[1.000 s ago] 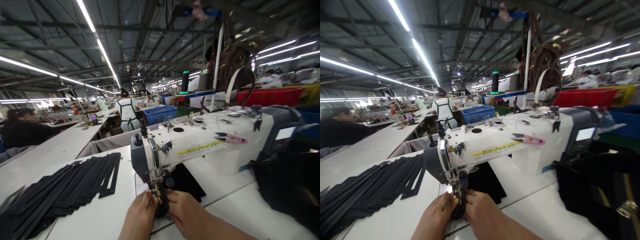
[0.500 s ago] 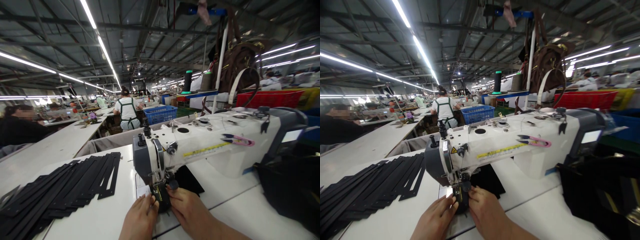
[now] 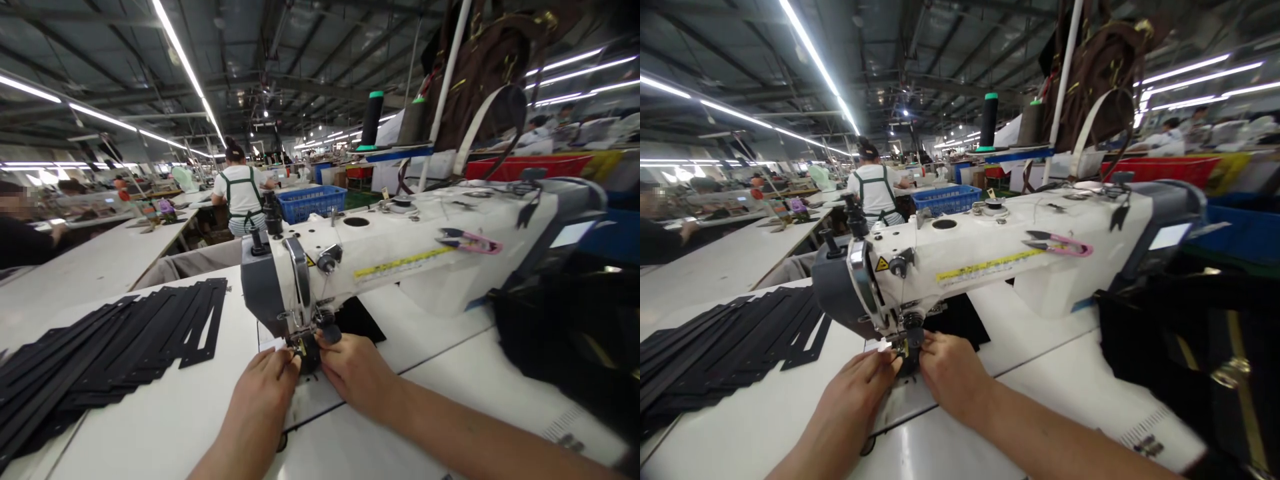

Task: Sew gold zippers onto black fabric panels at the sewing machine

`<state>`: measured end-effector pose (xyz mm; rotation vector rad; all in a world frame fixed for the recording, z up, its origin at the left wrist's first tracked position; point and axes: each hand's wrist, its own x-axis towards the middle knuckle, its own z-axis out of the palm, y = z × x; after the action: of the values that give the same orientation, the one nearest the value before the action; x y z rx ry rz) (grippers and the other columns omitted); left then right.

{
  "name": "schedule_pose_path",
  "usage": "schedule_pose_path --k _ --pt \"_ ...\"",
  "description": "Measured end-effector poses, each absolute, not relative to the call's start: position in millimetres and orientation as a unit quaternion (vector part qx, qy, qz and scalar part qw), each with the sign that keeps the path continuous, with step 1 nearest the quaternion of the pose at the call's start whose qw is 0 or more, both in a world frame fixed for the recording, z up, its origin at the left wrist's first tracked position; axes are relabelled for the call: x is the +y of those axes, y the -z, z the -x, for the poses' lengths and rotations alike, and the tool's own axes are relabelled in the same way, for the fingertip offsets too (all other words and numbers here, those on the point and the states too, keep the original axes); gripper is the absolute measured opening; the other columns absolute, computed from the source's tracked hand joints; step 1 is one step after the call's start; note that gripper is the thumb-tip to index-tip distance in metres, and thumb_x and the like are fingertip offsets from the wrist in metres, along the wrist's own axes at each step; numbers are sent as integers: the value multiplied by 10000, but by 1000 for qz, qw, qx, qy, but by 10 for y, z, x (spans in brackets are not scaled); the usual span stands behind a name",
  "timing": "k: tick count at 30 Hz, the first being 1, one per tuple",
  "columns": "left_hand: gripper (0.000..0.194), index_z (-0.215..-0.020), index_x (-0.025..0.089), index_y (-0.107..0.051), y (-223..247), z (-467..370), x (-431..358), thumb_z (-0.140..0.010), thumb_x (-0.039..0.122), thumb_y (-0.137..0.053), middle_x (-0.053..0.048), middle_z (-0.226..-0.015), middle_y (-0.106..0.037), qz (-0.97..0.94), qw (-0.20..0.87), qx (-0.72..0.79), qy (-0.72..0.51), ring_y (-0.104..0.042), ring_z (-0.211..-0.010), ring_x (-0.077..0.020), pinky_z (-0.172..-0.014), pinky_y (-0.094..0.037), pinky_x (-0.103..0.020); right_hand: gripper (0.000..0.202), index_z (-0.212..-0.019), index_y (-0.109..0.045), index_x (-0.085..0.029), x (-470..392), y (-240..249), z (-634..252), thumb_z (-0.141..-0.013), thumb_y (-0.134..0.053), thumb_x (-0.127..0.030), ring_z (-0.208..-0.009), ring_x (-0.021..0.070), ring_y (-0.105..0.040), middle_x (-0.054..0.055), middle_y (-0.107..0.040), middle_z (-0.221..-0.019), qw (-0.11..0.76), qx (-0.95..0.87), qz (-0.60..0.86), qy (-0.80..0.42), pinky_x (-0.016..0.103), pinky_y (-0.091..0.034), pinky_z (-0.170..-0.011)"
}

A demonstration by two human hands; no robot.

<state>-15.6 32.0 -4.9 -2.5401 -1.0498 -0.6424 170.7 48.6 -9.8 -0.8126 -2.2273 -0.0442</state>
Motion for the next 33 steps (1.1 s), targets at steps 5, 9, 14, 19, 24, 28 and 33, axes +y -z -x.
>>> schedule_pose_path --k 5,9,14,19,24,28,33 --pt "259 -985 157 -610 85 203 289 -866 113 -384 -104 -1035 -643 898 147 -347 228 -608 -960 -202 -897 -478 -393 204 -789 -641 -127 480 112 -1701 -811 -447 -68 -842 180 -621 73 -683 -872 386 -863 325 6 269 -489 -804" --pt "255 -942 157 -624 50 181 272 -867 111 -385 -97 -1015 -657 891 130 -365 237 -610 -969 -200 -932 -445 -433 204 -819 -646 -126 509 112 -1701 -811 -448 -78 -867 175 -621 87 -682 -883 376 -864 335 3 254 -488 -797" --pt "250 -917 165 -630 36 154 278 -858 107 -394 -94 -991 -660 889 105 -377 238 -610 -966 -193 -925 -448 -433 209 -771 -647 -141 529 123 -1714 -814 -449 -91 -866 180 -625 83 -682 -872 347 -868 355 -6 268 -483 -804" --pt "221 -891 162 -627 62 151 280 -847 103 -419 -90 -968 -659 882 100 -380 260 -623 -923 -192 -906 -463 -434 190 -791 -650 -137 522 140 -1711 -804 -469 -83 -825 193 -632 90 -678 -929 323 -869 374 1 277 -495 -747" --pt "204 -888 157 -636 88 141 294 -841 102 -446 -98 -975 -653 871 115 -394 270 -620 -917 -211 -874 -493 -420 157 -806 -649 -145 556 122 -1697 -787 -505 -85 -829 196 -631 76 -679 -930 288 -870 399 -5 270 -490 -738" --pt "199 -881 151 -640 97 144 311 -835 103 -453 -107 -961 -653 869 127 -386 281 -619 -902 -226 -824 -524 -414 158 -794 -651 -146 577 120 -1698 -787 -502 -93 -837 196 -628 73 -677 -934 280 -872 402 -5 265 -486 -738" --pt "201 -857 164 -636 93 146 332 -830 93 -450 -88 -933 -656 866 129 -386 290 -625 -860 -208 -817 -525 -397 190 -820 -651 -144 589 125 -1697 -803 -470 -87 -837 192 -629 75 -677 -876 280 -871 404 -6 263 -481 -742"
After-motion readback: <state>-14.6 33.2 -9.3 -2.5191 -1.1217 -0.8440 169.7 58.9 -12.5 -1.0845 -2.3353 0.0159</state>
